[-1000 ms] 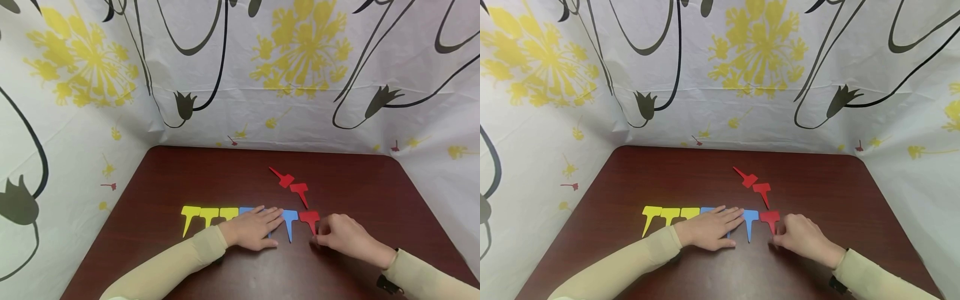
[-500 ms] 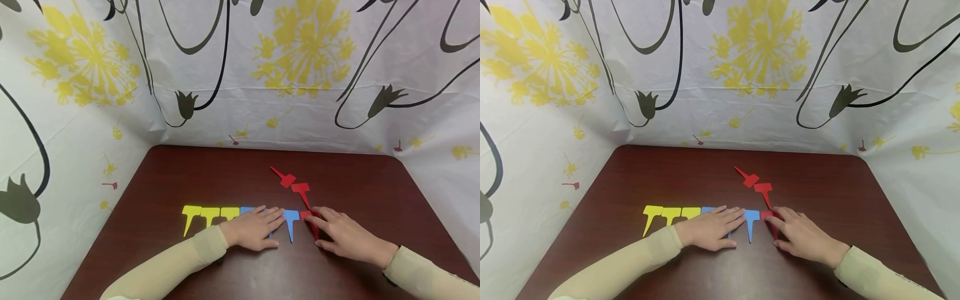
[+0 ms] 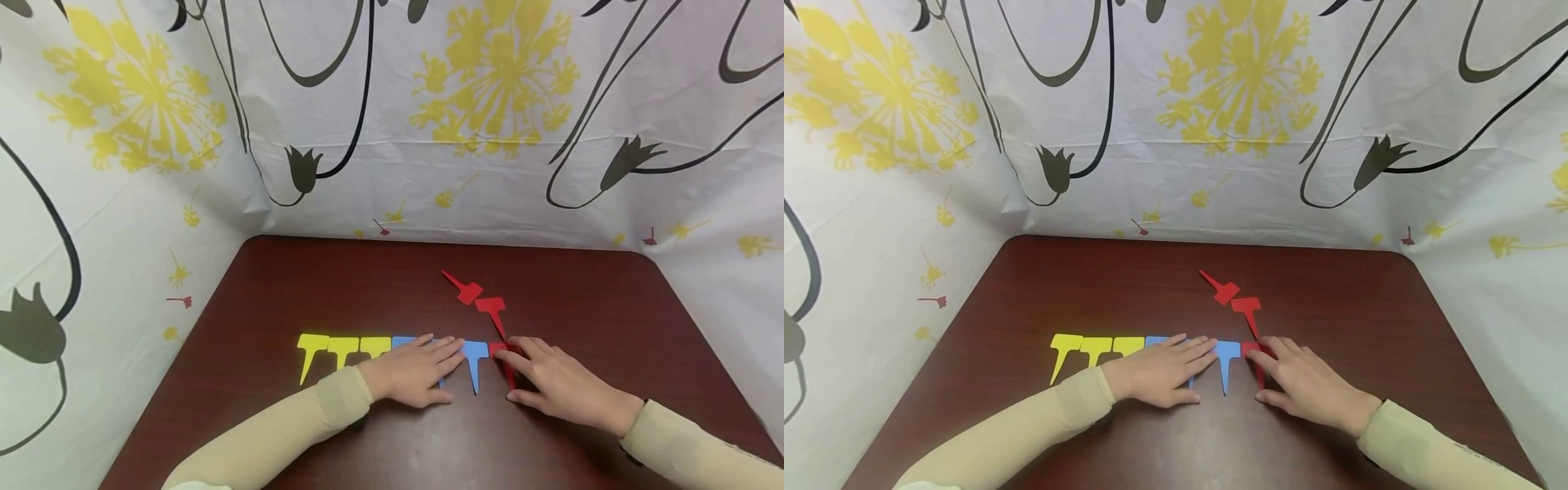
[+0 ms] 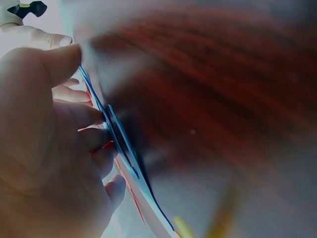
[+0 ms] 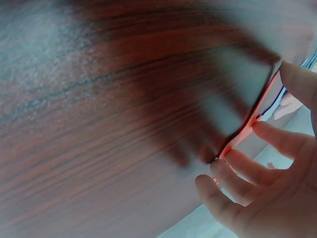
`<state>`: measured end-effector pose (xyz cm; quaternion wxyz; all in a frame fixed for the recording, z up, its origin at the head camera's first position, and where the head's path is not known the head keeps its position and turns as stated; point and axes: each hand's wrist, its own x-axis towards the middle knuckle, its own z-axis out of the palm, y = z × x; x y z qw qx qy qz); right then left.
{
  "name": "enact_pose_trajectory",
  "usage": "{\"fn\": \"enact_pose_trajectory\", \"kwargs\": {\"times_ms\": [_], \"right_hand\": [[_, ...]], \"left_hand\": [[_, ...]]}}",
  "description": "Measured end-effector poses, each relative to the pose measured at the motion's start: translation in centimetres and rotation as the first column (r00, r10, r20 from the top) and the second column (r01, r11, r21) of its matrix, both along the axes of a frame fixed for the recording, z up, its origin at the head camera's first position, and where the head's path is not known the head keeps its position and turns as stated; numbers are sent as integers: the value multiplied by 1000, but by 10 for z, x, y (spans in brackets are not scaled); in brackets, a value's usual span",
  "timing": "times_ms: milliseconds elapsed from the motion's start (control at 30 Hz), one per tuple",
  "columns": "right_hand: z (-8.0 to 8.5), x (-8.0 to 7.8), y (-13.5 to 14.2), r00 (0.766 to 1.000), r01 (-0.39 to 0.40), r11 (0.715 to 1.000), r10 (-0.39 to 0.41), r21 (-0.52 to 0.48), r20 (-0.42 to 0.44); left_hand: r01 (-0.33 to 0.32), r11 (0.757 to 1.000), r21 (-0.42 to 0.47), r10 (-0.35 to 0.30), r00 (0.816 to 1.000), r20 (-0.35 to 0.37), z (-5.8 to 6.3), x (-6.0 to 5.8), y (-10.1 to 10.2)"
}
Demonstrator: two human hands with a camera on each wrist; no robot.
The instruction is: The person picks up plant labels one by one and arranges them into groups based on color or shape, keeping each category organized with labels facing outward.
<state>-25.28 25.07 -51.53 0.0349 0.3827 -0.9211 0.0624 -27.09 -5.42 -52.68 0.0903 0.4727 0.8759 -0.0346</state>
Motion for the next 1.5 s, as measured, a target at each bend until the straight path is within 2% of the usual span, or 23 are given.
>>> {"fn": "enact_pose_trajectory", "kwargs": {"times_ms": [233, 433, 600, 800, 1033, 1300, 1500], "right_hand": [[0, 0, 0, 1000, 18, 1000, -18, -20, 6], [5, -5, -2, 997, 66, 994, -69, -90, -30], [13, -17, -7, 986, 153, 978, -161, -144, -49], [13, -37, -11, 960, 273, 948, -280, -166, -21], [3, -49, -16, 937, 349, 926, -341, -147, 78], [-1, -63, -22, 916, 395, 909, -379, -131, 132], [-5, -68, -26, 903, 416, 901, -392, -127, 174]], "left_hand": [[12, 1000, -1, -12, 1000, -16, 1, 0, 0], [15, 1000, 7, -15, 1000, -16, 1, 0, -1], [24, 999, 31, -23, 1000, -12, 1, -1, -2], [5, 997, 79, -5, 1000, 11, 6, -4, -5], [-39, 990, 139, 37, 999, 12, 4, -3, -26], [-130, 983, 129, 130, 991, 11, 1, 4, -54], [-137, 983, 121, 138, 990, -2, -1, 12, -70]]}}
